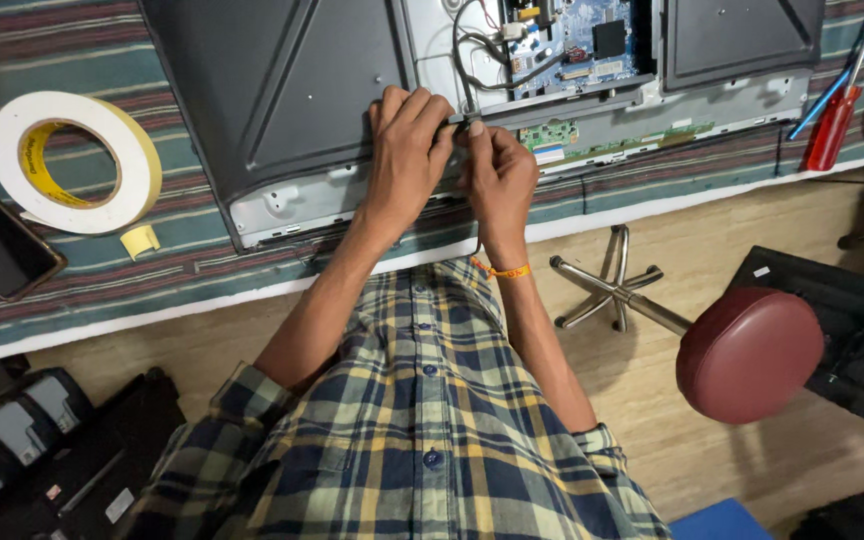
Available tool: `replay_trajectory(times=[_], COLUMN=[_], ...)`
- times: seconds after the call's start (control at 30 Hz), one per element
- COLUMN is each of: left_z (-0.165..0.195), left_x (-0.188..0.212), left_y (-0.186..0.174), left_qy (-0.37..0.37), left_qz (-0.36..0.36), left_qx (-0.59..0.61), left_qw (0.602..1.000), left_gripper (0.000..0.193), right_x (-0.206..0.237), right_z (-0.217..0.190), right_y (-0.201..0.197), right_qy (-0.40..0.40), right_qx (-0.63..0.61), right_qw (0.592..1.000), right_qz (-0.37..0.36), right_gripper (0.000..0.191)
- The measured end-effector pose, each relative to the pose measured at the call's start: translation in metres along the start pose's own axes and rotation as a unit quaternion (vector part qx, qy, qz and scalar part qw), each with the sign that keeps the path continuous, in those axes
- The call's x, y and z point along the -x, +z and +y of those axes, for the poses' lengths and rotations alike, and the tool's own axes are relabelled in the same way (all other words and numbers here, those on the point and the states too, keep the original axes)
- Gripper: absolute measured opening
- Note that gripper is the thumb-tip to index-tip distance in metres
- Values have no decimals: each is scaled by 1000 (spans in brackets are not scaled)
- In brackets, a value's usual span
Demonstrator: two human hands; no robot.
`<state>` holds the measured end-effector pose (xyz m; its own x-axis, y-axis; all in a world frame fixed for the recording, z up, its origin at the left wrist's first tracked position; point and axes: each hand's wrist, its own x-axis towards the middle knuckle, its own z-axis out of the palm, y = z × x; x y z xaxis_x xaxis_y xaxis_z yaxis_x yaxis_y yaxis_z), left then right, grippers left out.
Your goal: The person connects a power cable to a disassembled television, then cleans a detached speaker with a brush. They reattach the speaker to the TV chassis and secure it in place.
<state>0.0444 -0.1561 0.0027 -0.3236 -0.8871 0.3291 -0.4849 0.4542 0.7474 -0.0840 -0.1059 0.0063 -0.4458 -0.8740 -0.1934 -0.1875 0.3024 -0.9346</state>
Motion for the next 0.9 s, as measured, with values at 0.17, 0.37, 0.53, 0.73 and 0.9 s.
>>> replay_trajectory(times=[0.17,0.37,0.53,0.73,0.9], left_z=[2,1,1,1,-1], left_x=[-2,-3,-1,-2,-6], left_y=[-1,-2,-2,0,1], left_qy=[9,16,6,20,-2], left_qz=[6,3,-3,-3,-26], left_qx=[-1,4,4,-7,8], left_qw=[1000,1000,1000,1000,1000], left_gripper=[18,18,18,17,10], right_x=[-9,-14,-14,-19,-2], right_z=[-2,-1,4,6,9], right_y=[-8,-9,-11,-21,-26], right_qy=[75,150,209,146,157], right_qx=[-59,-179,-231,-169,-200], right_qw=[994,969,946,966,964], right_qz=[-55,-81,-84,-133,-81], right_gripper=[37,36,32,37,37])
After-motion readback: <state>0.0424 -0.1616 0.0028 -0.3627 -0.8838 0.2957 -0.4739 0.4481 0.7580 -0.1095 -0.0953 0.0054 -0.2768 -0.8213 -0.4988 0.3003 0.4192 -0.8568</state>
